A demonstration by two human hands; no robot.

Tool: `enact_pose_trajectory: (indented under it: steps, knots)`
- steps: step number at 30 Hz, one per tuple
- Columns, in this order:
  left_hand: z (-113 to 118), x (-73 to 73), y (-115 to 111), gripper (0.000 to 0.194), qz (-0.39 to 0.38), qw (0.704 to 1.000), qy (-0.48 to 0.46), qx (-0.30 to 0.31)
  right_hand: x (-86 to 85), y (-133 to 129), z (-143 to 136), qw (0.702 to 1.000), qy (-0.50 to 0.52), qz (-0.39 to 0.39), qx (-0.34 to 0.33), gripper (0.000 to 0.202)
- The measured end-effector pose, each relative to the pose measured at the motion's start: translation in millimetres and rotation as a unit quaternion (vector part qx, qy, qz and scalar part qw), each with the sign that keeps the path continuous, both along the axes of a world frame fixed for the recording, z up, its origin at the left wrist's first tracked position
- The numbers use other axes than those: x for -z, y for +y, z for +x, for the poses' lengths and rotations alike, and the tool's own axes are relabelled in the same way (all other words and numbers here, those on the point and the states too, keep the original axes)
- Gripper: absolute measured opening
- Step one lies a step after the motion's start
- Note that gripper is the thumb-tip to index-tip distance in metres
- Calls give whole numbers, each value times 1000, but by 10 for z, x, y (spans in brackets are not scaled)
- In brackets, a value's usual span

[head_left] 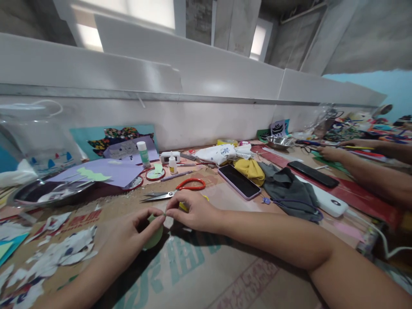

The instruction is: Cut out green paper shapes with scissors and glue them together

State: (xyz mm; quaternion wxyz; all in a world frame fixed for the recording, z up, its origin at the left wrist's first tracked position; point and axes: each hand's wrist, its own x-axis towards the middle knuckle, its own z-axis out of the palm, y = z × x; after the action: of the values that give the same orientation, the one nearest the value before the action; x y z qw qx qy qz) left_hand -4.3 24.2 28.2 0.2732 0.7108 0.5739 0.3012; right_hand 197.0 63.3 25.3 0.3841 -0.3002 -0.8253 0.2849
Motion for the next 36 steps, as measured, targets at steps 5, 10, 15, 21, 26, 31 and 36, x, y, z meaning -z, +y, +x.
enact_pose_trajectory:
  steps: [5, 10, 15, 21, 26, 31, 36]
  knots:
    - [-7, 11, 15, 54, -1, 1000, 2, 1, -15, -8, -7, 1000, -10, -1, 3, 6]
    - [12, -16, 12, 48, -6, 1000, -28, 14, -4, 6, -12, 1000, -20, -11, 2, 7]
    - [-25, 45, 35, 51, -8, 1000, -11, 10, 16, 18, -8, 1000, -23, -3, -3, 7]
    - [-53, 62, 40, 52, -15, 1000, 5, 22, 7, 10, 3, 999, -32, -5, 0, 7]
    - [-41, 42, 14, 46, -17, 999, -15, 23, 16, 14, 8, 1000, -23, -14, 0, 8]
    - [-26, 20, 11, 44, -23, 998, -34, 41, 10, 14, 11, 1000, -14, -3, 2, 8]
    - [-10, 12, 14, 46, -36, 998, -40, 46, -20, -5, 25, 999, -11, -33, 8, 13]
